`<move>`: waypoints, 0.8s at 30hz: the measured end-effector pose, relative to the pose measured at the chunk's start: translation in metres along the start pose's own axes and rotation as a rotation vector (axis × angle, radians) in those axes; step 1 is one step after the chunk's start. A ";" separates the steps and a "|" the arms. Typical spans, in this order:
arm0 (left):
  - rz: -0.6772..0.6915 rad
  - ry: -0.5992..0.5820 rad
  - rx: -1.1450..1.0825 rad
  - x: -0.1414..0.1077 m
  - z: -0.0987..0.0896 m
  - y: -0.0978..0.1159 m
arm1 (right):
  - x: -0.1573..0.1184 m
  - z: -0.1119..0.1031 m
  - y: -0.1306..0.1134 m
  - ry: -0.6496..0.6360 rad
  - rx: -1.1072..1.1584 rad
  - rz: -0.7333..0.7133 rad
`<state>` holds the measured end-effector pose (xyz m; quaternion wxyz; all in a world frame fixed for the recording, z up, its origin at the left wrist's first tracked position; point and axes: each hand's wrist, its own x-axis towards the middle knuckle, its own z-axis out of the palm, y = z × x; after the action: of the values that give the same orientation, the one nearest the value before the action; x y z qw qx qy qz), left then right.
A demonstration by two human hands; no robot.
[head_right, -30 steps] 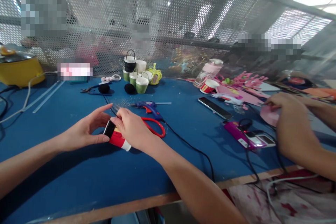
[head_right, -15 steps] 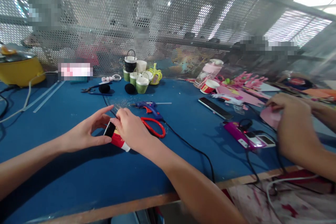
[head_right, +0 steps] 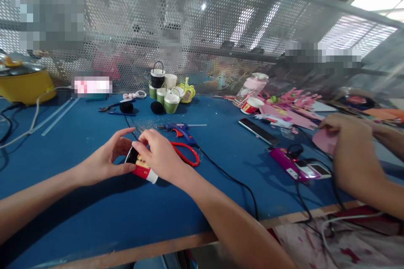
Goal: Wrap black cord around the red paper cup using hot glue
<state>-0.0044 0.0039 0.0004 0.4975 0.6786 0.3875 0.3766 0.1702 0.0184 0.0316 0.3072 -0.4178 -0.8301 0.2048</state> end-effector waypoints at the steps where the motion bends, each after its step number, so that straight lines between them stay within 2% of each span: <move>1: 0.002 0.016 -0.011 0.000 0.001 0.000 | 0.002 -0.003 0.000 0.018 0.048 0.013; 5: 0.015 0.051 -0.041 -0.001 0.004 0.002 | 0.017 -0.010 -0.002 0.064 0.200 0.073; 9: 0.072 -0.038 0.026 -0.002 0.003 0.003 | 0.038 -0.008 -0.019 0.038 0.245 0.031; 14: 0.129 -0.148 0.052 -0.002 0.001 0.002 | 0.062 -0.001 -0.032 -0.195 0.101 -0.066; 17: 0.143 -0.124 0.023 -0.003 0.002 -0.001 | 0.067 -0.013 -0.016 -0.165 -0.068 0.005; 20: 0.131 -0.103 0.024 -0.003 0.002 -0.004 | 0.062 -0.037 0.016 -0.063 -0.375 0.224; 21: 0.125 -0.100 0.035 -0.003 0.002 -0.005 | 0.057 -0.044 0.027 -0.058 -0.525 0.321; 24: 0.121 -0.069 0.054 -0.003 0.002 -0.005 | 0.040 -0.057 0.058 -0.117 -0.630 0.441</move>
<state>-0.0042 0.0016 -0.0050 0.4684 0.7266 0.3386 0.3716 0.2234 0.0889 0.0527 0.0647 -0.6475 -0.7589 0.0245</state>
